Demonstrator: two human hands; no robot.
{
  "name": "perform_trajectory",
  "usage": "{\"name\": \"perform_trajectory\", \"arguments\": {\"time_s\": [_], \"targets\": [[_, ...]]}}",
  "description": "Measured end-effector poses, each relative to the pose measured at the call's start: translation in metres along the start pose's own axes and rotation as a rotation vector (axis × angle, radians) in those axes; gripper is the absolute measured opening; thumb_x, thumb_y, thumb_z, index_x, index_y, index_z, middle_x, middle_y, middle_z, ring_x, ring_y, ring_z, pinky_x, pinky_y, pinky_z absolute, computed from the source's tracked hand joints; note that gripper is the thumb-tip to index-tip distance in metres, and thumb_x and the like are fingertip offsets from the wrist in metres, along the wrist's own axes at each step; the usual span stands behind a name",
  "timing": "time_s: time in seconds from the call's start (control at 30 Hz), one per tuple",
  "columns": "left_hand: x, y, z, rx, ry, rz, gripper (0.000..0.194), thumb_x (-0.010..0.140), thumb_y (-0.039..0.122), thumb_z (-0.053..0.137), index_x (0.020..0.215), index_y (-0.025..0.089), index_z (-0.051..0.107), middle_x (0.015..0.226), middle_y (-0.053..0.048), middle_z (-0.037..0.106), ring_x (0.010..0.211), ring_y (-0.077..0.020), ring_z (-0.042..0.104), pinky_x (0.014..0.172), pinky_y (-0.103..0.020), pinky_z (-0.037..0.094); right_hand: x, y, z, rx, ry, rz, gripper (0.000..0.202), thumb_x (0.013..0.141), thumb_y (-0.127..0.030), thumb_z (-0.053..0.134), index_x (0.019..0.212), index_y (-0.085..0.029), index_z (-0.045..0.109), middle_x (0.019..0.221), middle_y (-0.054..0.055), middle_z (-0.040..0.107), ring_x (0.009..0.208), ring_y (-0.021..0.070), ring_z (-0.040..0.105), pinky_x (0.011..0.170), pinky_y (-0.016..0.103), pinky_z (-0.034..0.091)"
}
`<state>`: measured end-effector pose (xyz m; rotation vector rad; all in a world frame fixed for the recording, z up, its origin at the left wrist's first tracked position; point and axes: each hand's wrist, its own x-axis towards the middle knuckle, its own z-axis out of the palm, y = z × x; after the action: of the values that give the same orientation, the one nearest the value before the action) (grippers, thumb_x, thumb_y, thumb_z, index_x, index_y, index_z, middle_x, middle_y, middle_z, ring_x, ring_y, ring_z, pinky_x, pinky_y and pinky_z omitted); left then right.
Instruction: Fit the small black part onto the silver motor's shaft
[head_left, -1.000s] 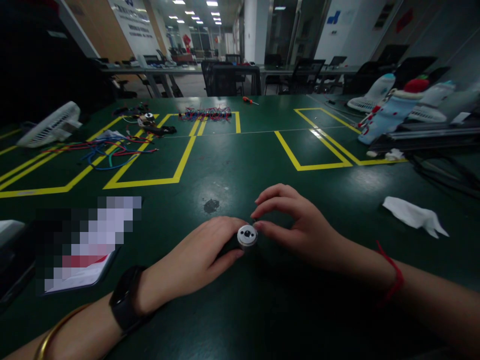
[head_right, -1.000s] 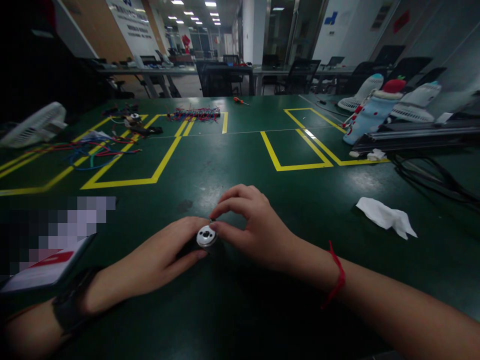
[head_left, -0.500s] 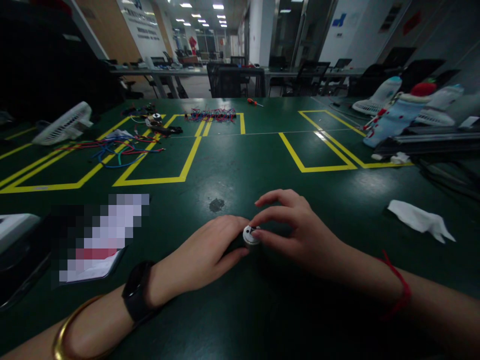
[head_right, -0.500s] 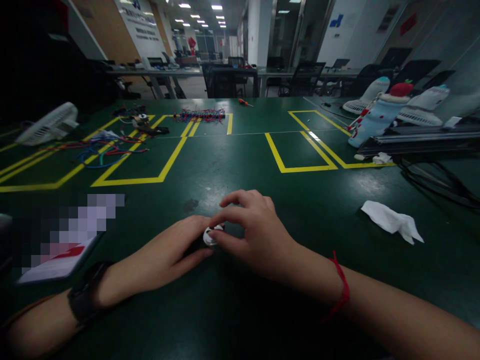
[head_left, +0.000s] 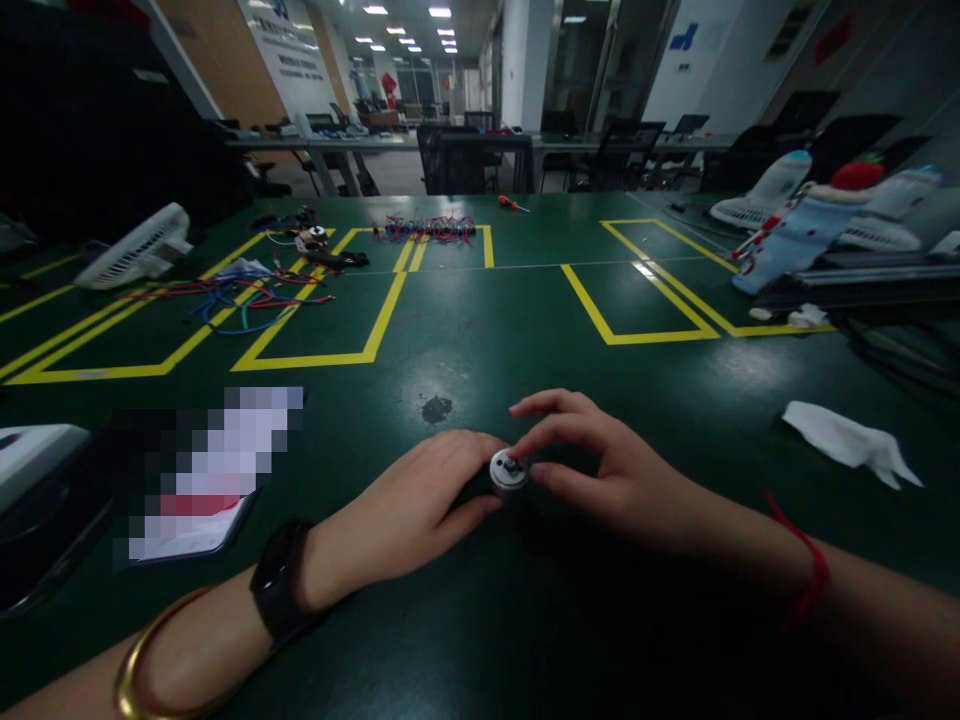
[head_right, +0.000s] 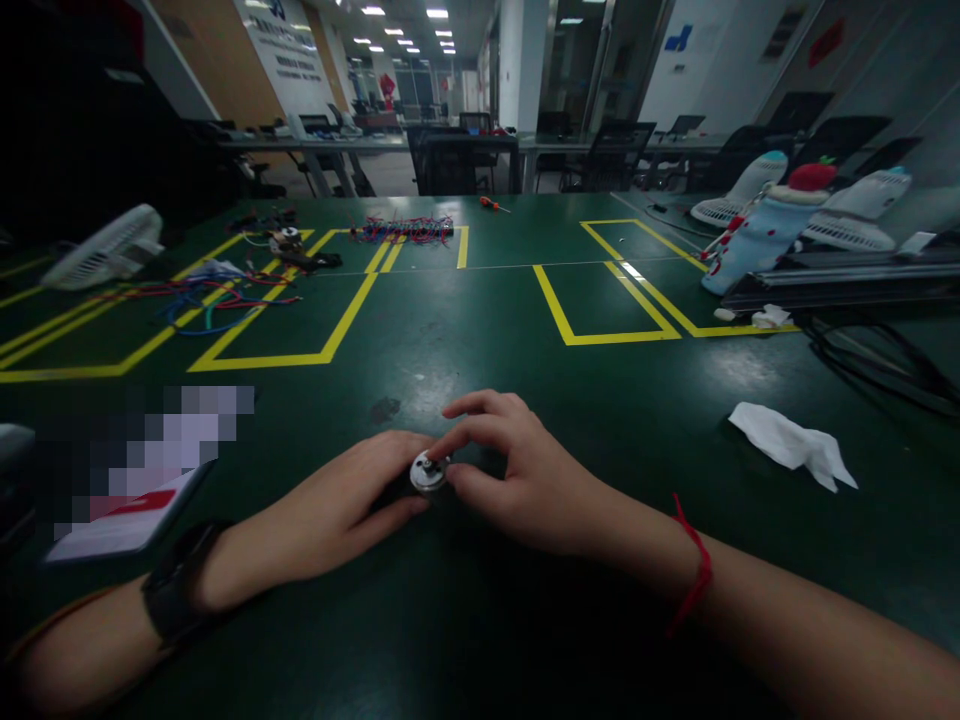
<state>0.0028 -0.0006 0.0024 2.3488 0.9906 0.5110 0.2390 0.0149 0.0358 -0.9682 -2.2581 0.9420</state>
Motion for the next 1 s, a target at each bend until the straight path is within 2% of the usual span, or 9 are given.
{"name": "perform_trajectory", "arguments": {"time_s": [0.27, 0.4, 0.53, 0.67, 0.87, 1.0], "targets": [[0.0, -0.001, -0.001, -0.001, -0.002, -0.016, 0.037, 0.09, 0.018, 0.06, 0.125, 0.025, 0.049, 0.122, -0.003, 0.059, 0.11, -0.0219, 0.056, 0.098, -0.04, 0.045, -0.002, 0.008, -0.01, 0.116, 0.06, 0.04, 0.014, 0.084, -0.018, 0.063, 0.096, -0.022, 0.069, 0.122, 0.007, 0.059, 0.116, 0.0236, 0.055, 0.1, 0.042, 0.041], [0.0, -0.001, -0.001, -0.002, -0.005, -0.011, 0.039, 0.091, 0.019, 0.06, 0.127, 0.026, 0.048, 0.125, -0.004, 0.058, 0.112, -0.0219, 0.056, 0.098, -0.04, 0.045, -0.003, 0.026, -0.017, 0.297, 0.073, 0.224, 0.011, 0.087, -0.027, 0.063, 0.094, -0.02, 0.067, 0.099, 0.005, 0.067, 0.091, 0.0198, 0.062, 0.081, 0.035, 0.049], [0.0, 0.0, -0.002, -0.004, -0.008, -0.008, 0.04, 0.091, 0.019, 0.06, 0.129, 0.026, 0.048, 0.126, -0.004, 0.058, 0.113, -0.0217, 0.055, 0.099, -0.039, 0.045, -0.002, 0.043, -0.017, 0.462, 0.127, 0.344, 0.013, 0.085, -0.032, 0.066, 0.088, -0.019, 0.067, 0.084, 0.002, 0.067, 0.076, 0.0147, 0.061, 0.068, 0.029, 0.047], [0.0, 0.0, -0.003, 0.002, -0.017, -0.017, 0.043, 0.092, 0.018, 0.059, 0.131, 0.027, 0.046, 0.128, -0.003, 0.057, 0.115, -0.0205, 0.055, 0.101, -0.038, 0.044, -0.003, 0.049, -0.013, 0.508, 0.169, 0.35, 0.011, 0.085, -0.03, 0.068, 0.086, -0.019, 0.067, 0.082, 0.001, 0.066, 0.073, 0.0123, 0.059, 0.067, 0.027, 0.046], [-0.001, -0.001, -0.003, 0.015, -0.025, -0.029, 0.043, 0.092, 0.021, 0.06, 0.132, 0.028, 0.045, 0.129, -0.002, 0.056, 0.115, -0.0206, 0.054, 0.101, -0.038, 0.045, -0.007, 0.051, -0.008, 0.542, 0.307, 0.331, 0.011, 0.084, -0.03, 0.07, 0.085, -0.02, 0.067, 0.074, -0.002, 0.062, 0.069, 0.0112, 0.057, 0.063, 0.025, 0.044], [-0.001, 0.0, -0.003, 0.02, -0.021, -0.033, 0.043, 0.092, 0.021, 0.059, 0.132, 0.028, 0.046, 0.128, -0.003, 0.057, 0.115, -0.0214, 0.055, 0.101, -0.038, 0.045, -0.007, 0.051, -0.006, 0.556, 0.321, 0.335, 0.011, 0.083, -0.03, 0.07, 0.084, -0.019, 0.066, 0.073, -0.002, 0.062, 0.067, 0.0111, 0.057, 0.062, 0.025, 0.044]]}}
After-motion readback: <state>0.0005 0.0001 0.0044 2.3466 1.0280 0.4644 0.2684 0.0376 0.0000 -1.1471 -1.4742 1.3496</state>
